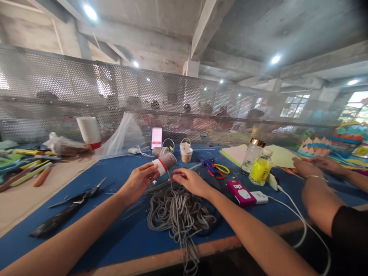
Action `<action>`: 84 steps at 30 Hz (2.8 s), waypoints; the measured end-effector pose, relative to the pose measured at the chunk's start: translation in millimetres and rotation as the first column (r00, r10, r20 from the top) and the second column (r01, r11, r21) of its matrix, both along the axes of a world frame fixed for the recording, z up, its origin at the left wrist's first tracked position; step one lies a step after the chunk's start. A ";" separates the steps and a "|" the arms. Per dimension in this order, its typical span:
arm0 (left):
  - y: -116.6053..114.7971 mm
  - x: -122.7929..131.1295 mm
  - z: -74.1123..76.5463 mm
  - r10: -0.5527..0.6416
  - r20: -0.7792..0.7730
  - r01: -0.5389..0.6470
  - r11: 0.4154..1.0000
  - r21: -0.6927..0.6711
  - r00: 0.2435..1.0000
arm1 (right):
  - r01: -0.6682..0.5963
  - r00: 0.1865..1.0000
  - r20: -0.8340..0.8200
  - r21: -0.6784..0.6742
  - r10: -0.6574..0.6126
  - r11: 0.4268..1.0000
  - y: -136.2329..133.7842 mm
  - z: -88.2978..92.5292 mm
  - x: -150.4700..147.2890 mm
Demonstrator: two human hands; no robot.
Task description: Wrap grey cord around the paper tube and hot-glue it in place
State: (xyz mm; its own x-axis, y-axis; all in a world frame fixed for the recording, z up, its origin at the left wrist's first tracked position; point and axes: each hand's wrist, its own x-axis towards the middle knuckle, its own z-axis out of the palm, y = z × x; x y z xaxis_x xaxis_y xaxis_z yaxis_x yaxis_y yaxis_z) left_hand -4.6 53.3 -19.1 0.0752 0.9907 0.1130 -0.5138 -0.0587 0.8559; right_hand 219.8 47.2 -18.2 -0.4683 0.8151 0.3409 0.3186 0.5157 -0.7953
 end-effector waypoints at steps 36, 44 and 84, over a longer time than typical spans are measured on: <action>-19.5 10.0 6.9 -0.013 -0.440 0.095 0.982 0.164 0.898 | 0.114 0.954 0.141 0.650 -0.266 0.752 -21.0 19.1 0.4; -22.4 12.8 9.9 0.011 -0.528 0.103 0.977 0.187 0.849 | 0.094 0.953 0.141 0.704 -0.268 0.704 -21.1 21.5 2.2; -33.6 19.2 20.4 0.195 -0.660 0.033 0.948 0.316 0.725 | 0.030 0.915 0.208 0.820 -0.346 0.572 -25.4 29.0 4.8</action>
